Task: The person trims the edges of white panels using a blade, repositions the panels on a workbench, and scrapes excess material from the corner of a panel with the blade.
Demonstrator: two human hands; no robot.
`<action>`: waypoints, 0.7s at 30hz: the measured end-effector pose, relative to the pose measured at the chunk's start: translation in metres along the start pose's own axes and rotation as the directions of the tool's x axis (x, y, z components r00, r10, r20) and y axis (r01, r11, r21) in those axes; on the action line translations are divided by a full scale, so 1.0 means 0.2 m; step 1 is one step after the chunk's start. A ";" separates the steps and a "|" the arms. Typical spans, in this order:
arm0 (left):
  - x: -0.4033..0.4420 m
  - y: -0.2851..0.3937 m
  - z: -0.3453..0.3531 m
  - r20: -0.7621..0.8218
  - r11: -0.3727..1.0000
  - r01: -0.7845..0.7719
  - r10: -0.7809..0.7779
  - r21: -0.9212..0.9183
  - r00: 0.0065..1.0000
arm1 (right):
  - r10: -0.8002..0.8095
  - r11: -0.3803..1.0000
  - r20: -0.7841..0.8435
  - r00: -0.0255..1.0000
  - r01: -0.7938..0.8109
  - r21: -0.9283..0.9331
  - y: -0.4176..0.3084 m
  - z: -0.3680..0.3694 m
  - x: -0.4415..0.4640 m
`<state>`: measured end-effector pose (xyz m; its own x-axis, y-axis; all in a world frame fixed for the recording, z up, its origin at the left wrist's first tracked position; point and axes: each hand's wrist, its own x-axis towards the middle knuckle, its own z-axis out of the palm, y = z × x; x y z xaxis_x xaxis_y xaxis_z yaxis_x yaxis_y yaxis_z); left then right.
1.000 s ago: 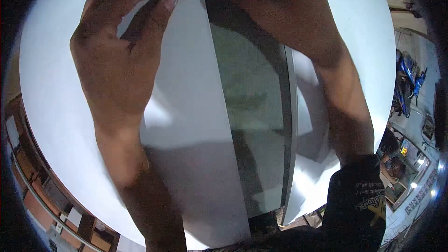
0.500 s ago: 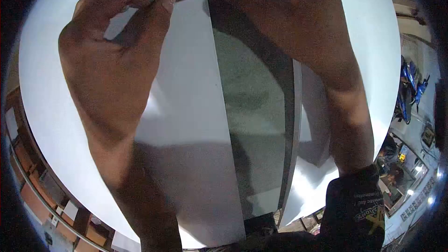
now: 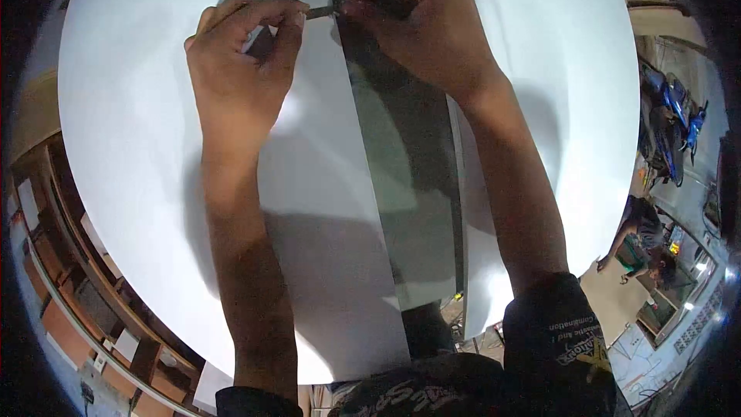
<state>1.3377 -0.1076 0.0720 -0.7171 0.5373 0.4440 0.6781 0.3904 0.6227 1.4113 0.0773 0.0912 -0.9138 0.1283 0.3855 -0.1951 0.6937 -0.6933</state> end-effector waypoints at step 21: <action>-0.38 0.15 -0.11 0.091 0.992 0.080 -0.071 -0.096 0.993 | 0.067 0.996 0.025 0.997 -0.065 -0.059 -0.21 -0.02 -0.36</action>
<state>1.4102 -0.1528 0.0709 -0.7459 0.5738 0.3383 0.6001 0.3584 0.7152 1.4864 0.0410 0.0949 -0.9333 0.1569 0.3230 -0.1135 0.7246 -0.6798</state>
